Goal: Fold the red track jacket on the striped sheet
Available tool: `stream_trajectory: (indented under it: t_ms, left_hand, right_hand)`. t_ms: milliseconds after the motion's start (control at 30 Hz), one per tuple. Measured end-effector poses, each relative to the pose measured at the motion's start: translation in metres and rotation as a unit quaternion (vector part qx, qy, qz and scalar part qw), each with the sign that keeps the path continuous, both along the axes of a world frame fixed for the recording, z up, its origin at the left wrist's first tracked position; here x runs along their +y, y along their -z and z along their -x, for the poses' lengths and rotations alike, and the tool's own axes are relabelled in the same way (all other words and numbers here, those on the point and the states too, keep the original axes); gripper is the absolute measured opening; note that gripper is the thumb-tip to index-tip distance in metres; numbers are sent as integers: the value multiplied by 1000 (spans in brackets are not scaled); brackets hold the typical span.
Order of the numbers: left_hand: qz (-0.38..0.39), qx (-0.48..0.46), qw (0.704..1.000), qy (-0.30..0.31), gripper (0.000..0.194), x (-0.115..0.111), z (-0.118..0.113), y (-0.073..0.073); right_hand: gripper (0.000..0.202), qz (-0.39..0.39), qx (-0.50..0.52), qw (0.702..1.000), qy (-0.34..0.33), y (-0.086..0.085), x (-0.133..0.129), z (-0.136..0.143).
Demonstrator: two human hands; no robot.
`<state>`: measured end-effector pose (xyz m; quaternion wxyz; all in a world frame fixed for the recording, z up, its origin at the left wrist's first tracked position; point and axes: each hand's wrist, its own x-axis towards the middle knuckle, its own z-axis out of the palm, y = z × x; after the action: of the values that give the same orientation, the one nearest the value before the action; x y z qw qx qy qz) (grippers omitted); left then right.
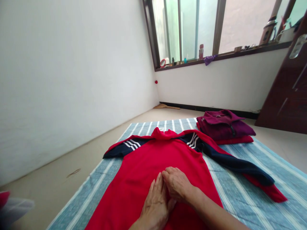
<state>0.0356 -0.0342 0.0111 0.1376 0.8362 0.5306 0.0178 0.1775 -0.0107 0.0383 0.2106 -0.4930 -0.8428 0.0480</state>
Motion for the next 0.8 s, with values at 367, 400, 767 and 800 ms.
stream_trajectory:
  t_ms: [367, 400, 767, 800]
  left_hand:
    - [-145, 29, 988, 33, 74, 4, 7, 25]
    - [-189, 29, 981, 45, 73, 5, 10, 29]
    - [-557, 13, 830, 27, 35, 30, 13, 82]
    - [-564, 8, 825, 26, 34, 30, 13, 82]
  right_hand:
    - [25, 52, -39, 998, -2, 3, 85, 17]
    - [27, 52, -37, 998, 1, 5, 93, 17]
    - [70, 81, -6, 996, 41, 28, 145, 13]
    - [72, 82, -3, 996, 42, 30, 146, 13]
